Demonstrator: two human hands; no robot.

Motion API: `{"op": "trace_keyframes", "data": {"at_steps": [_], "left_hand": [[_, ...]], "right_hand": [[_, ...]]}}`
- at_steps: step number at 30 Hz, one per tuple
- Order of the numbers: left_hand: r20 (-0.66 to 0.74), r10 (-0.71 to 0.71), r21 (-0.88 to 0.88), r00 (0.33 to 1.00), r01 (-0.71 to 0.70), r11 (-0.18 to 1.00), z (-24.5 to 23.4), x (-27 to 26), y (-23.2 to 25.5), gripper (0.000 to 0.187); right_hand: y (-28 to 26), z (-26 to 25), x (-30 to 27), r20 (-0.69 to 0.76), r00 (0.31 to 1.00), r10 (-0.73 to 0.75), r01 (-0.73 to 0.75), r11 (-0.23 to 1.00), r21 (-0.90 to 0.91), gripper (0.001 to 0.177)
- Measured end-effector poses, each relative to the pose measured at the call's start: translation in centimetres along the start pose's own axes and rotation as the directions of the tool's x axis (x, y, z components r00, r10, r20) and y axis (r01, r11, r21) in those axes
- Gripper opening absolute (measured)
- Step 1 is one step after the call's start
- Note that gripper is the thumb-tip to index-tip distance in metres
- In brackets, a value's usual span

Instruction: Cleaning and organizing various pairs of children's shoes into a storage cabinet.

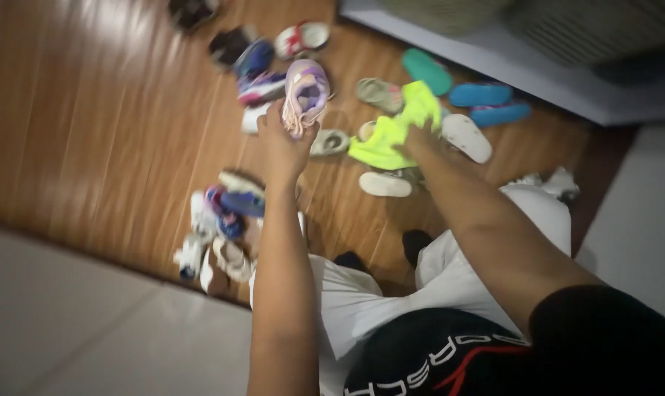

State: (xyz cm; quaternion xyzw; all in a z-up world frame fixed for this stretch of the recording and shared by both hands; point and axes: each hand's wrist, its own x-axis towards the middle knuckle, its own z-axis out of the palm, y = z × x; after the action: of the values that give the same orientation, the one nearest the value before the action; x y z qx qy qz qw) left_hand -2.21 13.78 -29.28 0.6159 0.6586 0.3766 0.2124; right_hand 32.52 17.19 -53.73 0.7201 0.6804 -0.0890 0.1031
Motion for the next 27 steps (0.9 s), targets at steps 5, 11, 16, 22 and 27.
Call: {"op": "trace_keyframes", "data": {"at_steps": [5,11,16,22,27], "left_hand": [[0.067,0.142,-0.047,0.988,-0.139,0.989,2.2,2.1,4.8,0.07],[0.073,0.202,-0.174,0.977,-0.187,0.967,7.7,5.0,7.1,0.064],[0.091,0.197,-0.377,0.976,-0.149,0.914,8.8,5.8,9.1,0.058],[0.258,0.224,-0.549,0.94,-0.049,0.834,11.4,4.4,7.7,0.046],[0.461,0.228,-0.508,0.858,0.044,0.861,14.7,1.8,9.0,0.043]], "right_hand": [[-0.6,-1.2,-7.9,0.301,0.919,0.255,-0.373,0.809,0.454,0.059],[-7.2,-10.5,-7.5,0.267,0.958,0.107,-0.272,0.034,0.962,0.042],[-5.4,-13.9,-3.8,0.085,0.981,-0.173,-0.171,-0.572,0.802,0.052],[4.5,-22.5,-3.7,0.301,0.951,-0.071,-0.304,-0.021,0.953,0.066],[16.0,-23.5,-5.1,0.184,0.982,0.035,-0.185,0.322,0.928,0.059]]}}
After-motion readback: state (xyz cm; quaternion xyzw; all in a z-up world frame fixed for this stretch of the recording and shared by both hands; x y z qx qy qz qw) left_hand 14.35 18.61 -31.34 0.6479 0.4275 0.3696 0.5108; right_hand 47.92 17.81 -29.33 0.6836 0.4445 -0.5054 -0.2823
